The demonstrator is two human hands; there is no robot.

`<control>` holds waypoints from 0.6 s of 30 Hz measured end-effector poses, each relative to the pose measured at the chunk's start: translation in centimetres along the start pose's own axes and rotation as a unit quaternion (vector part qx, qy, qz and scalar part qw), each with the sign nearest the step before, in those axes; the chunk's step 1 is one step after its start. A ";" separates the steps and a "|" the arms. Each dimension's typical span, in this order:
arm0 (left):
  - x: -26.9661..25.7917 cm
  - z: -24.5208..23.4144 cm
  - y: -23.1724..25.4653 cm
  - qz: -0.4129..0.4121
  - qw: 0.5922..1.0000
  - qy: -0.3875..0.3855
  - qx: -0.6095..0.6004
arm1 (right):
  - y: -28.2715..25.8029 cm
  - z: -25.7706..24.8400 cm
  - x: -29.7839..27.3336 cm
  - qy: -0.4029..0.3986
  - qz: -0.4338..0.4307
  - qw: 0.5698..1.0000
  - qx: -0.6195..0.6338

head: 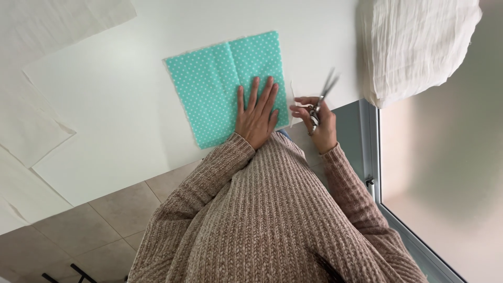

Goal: Cutting fabric into rectangular pieces using scissors.

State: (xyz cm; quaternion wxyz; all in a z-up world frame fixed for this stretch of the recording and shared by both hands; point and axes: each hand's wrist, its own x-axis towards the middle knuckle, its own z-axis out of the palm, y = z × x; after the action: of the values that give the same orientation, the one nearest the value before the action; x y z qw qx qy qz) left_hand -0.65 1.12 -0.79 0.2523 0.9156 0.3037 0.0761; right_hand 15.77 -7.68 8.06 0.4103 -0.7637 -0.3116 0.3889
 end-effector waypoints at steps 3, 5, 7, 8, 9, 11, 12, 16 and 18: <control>0.6 -0.7 -1.1 -0.002 0.999 0.006 0.033 | 1.6 -0.3 2.7 -0.027 -0.014 0.999 0.025; 1.6 -2.6 -1.6 -0.002 0.998 0.005 0.062 | 2.1 -1.1 6.3 -0.042 -0.030 0.999 0.011; 2.8 -5.7 -1.5 -0.066 0.979 -0.175 0.076 | 1.5 -2.0 10.8 -0.034 -0.129 0.991 0.021; 2.3 -5.5 -1.7 -0.068 0.979 -0.177 0.077 | 2.2 -2.8 13.2 -0.036 -0.127 0.991 0.023; 2.5 -5.3 -2.2 -0.059 0.991 -0.115 0.046 | 2.7 -3.6 16.2 -0.021 -0.097 0.987 0.125; 2.8 -5.2 -3.1 -0.050 0.997 -0.053 0.017 | 2.8 -4.5 19.3 -0.009 -0.065 0.972 0.228; 3.0 -5.2 -3.5 -0.063 0.994 0.027 -0.081 | 2.5 -4.6 19.4 -0.012 -0.088 0.973 0.213; 2.8 -7.6 -7.5 -0.058 0.957 0.149 -0.243 | 0.1 -5.2 19.1 -0.025 -0.181 0.971 0.152; 3.5 -9.8 -9.6 -0.013 0.974 0.093 -0.208 | -1.2 -5.5 18.3 -0.031 -0.213 0.968 0.130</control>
State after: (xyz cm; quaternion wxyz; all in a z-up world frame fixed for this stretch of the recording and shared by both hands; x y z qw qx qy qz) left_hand -5.63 13.89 2.79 0.4083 0.8282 0.3149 0.2194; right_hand 29.49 5.28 4.91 0.5696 -0.6075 -0.4263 0.3532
